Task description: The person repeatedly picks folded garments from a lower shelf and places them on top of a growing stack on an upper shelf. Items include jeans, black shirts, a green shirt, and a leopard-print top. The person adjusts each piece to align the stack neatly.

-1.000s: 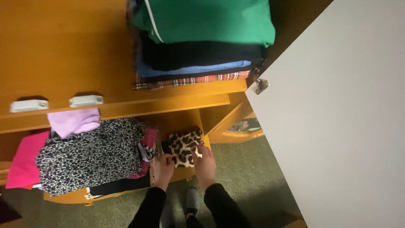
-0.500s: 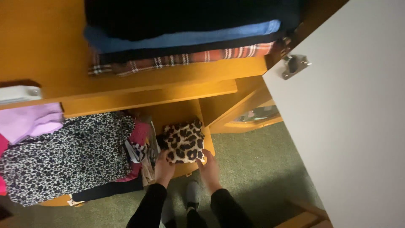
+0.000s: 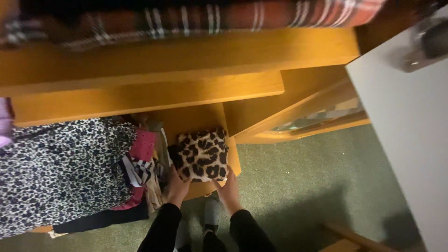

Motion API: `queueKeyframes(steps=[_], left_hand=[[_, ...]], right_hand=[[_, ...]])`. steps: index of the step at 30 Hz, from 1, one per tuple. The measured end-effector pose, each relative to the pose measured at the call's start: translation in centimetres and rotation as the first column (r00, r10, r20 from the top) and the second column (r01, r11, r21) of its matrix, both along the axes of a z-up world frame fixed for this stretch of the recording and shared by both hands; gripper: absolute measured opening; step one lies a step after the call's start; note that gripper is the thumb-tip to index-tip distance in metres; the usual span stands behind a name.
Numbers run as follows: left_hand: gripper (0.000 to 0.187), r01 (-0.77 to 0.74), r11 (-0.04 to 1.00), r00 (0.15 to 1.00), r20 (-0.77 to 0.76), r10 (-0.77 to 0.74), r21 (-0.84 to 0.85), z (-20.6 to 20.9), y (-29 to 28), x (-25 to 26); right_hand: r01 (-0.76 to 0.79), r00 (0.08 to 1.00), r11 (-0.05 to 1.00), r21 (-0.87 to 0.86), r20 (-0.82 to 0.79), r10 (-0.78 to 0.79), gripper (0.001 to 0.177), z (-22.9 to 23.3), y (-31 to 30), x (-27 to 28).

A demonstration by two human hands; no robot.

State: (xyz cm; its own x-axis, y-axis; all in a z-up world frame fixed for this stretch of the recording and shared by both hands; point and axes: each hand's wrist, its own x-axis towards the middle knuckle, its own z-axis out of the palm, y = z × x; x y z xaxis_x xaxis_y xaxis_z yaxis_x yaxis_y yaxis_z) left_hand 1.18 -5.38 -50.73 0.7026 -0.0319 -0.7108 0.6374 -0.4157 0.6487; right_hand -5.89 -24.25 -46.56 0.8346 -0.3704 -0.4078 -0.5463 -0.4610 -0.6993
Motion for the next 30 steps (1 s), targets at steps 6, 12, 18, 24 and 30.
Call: queueKeyframes(steps=[6,12,18,24,30], left_hand=[[0.08,0.124,0.968,0.992,0.007,-0.128,0.218,-9.4,0.7,0.1],[0.062,0.009,1.0,0.981,0.191,-0.009,-0.001,-10.1,-1.3,0.0],[0.072,-0.042,0.97,0.987,0.158,0.004,0.24,-14.7,-2.6,0.4],[0.061,-0.091,0.996,0.994,-0.055,0.091,-0.002,-20.8,-1.7,1.7],[0.04,0.433,0.749,0.735,0.285,-0.615,0.501,-17.6,-1.7,2.0]], right_hand=[[0.115,0.993,0.991,0.075,-0.018,-0.113,0.055,-6.9,-1.2,-0.3],[0.185,0.981,0.973,0.139,0.037,-0.192,0.082,-10.3,-0.9,1.5],[0.294,0.949,0.953,0.075,-0.143,-0.282,0.091,-12.7,-2.4,2.8],[0.262,0.919,0.963,0.071,-0.324,-0.226,0.097,-16.4,-3.9,2.1],[0.413,0.89,0.879,0.238,-0.311,-0.334,0.069,-21.2,-5.5,1.3]])
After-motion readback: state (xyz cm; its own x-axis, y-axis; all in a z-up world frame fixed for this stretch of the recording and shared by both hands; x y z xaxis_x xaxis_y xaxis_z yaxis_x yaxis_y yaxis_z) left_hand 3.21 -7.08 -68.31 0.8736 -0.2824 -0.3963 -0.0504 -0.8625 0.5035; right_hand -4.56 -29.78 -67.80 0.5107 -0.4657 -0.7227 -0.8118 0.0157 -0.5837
